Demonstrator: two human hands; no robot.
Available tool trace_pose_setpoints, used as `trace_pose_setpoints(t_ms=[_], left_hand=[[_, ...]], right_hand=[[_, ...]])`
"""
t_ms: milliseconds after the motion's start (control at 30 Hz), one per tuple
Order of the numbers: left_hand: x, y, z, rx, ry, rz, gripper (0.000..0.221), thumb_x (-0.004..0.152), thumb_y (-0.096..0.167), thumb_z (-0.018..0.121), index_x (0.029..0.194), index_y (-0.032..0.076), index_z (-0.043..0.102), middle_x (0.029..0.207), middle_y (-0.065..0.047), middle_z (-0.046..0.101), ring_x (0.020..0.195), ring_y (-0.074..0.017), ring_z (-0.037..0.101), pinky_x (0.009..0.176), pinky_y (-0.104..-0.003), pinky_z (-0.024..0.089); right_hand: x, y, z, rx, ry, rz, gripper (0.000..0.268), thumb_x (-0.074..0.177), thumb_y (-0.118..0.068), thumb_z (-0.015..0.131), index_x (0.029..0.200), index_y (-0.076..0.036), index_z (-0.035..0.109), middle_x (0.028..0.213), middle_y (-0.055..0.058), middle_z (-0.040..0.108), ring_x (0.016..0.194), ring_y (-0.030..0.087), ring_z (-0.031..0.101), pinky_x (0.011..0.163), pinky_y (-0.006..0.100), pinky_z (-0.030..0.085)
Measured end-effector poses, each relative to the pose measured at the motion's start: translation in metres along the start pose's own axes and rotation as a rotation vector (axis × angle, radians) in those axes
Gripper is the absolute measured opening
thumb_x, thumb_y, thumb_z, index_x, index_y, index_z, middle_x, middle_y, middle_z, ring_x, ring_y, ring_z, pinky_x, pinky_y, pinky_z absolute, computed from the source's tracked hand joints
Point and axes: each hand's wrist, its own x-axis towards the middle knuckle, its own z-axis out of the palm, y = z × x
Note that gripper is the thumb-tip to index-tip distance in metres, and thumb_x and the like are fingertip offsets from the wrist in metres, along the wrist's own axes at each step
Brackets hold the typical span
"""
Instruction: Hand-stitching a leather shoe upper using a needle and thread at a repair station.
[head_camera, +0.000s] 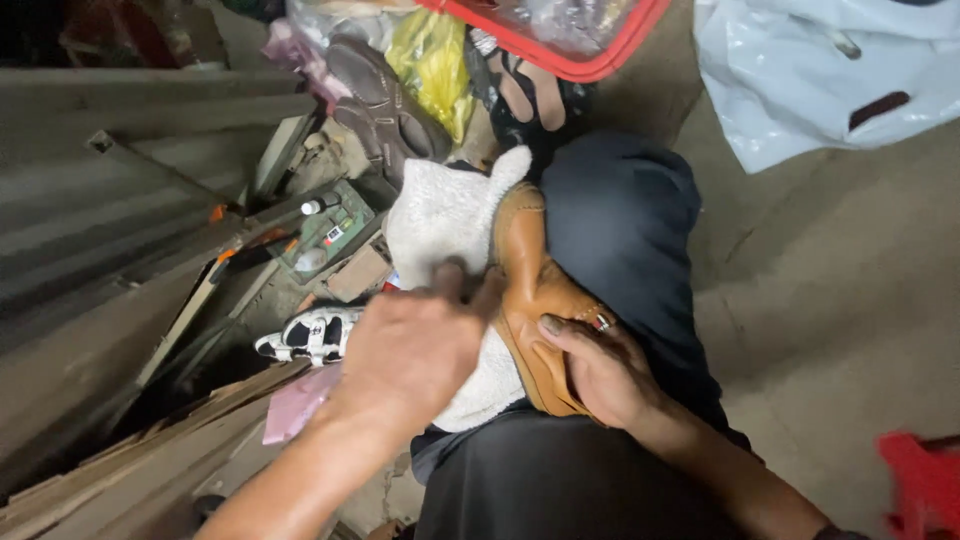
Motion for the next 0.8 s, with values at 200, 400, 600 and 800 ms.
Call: trace_pose_setpoints(t_ms=[200, 400, 600, 800], left_hand=[[-0.029, -0.055, 0.037, -0.350, 0.543, 0.272, 0.032, 0.092, 0.008, 0.063, 0.121, 0.016, 0.073, 0.136, 0.001, 0.070, 0.122, -0.0242, 0.068, 0.086, -0.044, 0.060], [-0.038, -0.070, 0.070, -0.306, 0.531, 0.071, 0.043, 0.096, 0.023, 0.053, 0.135, 0.032, 0.068, 0.140, -0.001, 0.065, 0.125, -0.0215, 0.062, 0.089, -0.033, 0.048], [-0.042, -0.067, 0.071, -0.243, 0.564, 0.081, 0.046, 0.091, 0.020, 0.058, 0.133, 0.035, 0.070, 0.137, 0.000, 0.067, 0.124, -0.0170, 0.063, 0.084, -0.035, 0.051], [-0.049, -0.056, 0.070, -0.182, 0.549, 0.029, 0.048, 0.093, 0.021, 0.053, 0.137, 0.036, 0.066, 0.130, 0.004, 0.069, 0.095, -0.0229, 0.072, 0.067, -0.040, 0.055]], right_hand=[[-0.017, -0.034, -0.001, -0.275, -0.254, 0.294, 0.064, 0.093, -0.032, 0.058, 0.140, 0.011, 0.057, 0.149, 0.022, 0.059, 0.142, 0.024, 0.054, 0.121, 0.036, 0.035], [-0.082, -0.101, -0.088, -0.737, -0.098, -0.235, 0.033, 0.093, -0.014, 0.060, 0.067, -0.002, 0.077, 0.068, 0.021, 0.078, 0.080, 0.030, 0.078, 0.071, 0.038, 0.057], [-0.104, -0.113, -0.099, -1.755, 0.349, -0.904, 0.010, 0.105, -0.004, 0.067, 0.109, 0.004, 0.072, 0.117, 0.020, 0.071, 0.113, 0.034, 0.064, 0.104, 0.045, 0.047], [-0.082, -0.066, -0.021, -1.702, 0.003, -1.122, 0.026, 0.098, -0.006, 0.069, 0.124, -0.002, 0.070, 0.103, 0.013, 0.063, 0.086, 0.026, 0.058, 0.082, 0.036, 0.052]])
